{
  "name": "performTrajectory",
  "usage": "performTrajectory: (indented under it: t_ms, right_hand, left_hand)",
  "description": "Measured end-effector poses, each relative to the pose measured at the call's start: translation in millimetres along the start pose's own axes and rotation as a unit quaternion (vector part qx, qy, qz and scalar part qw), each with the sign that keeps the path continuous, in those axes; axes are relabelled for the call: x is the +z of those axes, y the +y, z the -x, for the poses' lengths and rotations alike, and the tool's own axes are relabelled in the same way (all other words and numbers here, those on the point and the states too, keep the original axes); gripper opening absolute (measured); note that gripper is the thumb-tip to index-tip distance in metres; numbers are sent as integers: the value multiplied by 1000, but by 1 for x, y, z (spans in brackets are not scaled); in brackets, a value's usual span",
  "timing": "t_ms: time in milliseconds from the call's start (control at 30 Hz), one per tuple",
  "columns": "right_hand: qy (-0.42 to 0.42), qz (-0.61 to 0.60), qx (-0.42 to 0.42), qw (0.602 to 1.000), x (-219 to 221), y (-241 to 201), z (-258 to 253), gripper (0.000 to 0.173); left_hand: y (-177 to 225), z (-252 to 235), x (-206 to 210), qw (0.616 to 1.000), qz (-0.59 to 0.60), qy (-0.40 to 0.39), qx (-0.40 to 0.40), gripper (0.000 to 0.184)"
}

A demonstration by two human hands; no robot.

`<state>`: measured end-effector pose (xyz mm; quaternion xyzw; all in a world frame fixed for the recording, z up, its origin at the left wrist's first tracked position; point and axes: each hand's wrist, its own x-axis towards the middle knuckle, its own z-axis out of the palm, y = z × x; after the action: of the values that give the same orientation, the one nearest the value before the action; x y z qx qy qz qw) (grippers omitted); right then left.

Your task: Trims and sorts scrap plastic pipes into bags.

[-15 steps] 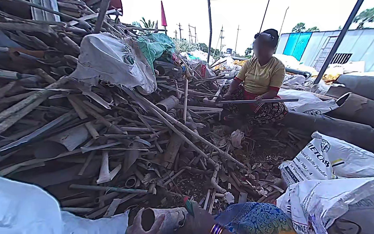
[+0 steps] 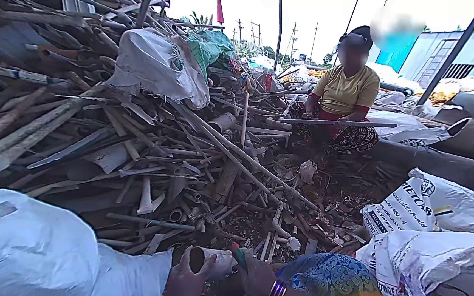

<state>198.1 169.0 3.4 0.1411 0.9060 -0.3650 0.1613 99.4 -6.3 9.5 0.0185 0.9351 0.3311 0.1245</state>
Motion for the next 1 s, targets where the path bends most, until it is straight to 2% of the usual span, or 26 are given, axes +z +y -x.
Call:
performTrajectory:
  t_ms: [33,100,200,233,300,367,433,500,567,667,733,867,1000]
  right_hand:
    - [-8,20,-5,1000,3,-2,2,53]
    - [-92,90,20,991,8,6,-1,48]
    - [-251,226,68,939,2,26,-11,41]
    - [-258,239,84,932,4,32,-17,42]
    - [-197,210,118,950,16,32,-21,48]
    - [-95,185,121,971,14,13,-15,53]
    - [-19,133,84,987,8,-8,-1,55]
    - [22,77,27,996,7,-15,8,54]
    - [32,55,11,998,9,-10,5,53]
    - [26,-17,47,998,2,1,-11,50]
    - [38,-65,69,995,-5,9,-21,48]
    - [40,-98,86,991,-10,17,-29,44]
    - [-42,-45,71,996,-6,10,-26,47]
  left_hand:
    - [0,-1,1,1000,-2,8,-6,94]
    - [2,-2,1,1000,-8,15,-24,90]
    - [3,-2,-8,999,-5,-6,-39,89]
    - [4,-3,-11,999,-5,-16,-38,89]
    - [3,-4,-14,998,-16,-44,-43,92]
    - [4,-6,-15,995,-31,-74,-53,93]
    - [6,-8,-12,993,-44,-91,-59,88]
    - [7,-9,-11,993,-49,-85,-62,82]
    - [6,-9,-14,996,-36,-40,-66,78]
    - [5,-5,-26,997,-10,49,-56,71]
    - [2,-4,-35,995,29,76,-54,67]
    - [-13,-15,-32,994,70,54,-72,60]
    - [-4,-21,-26,994,3,8,-110,62]
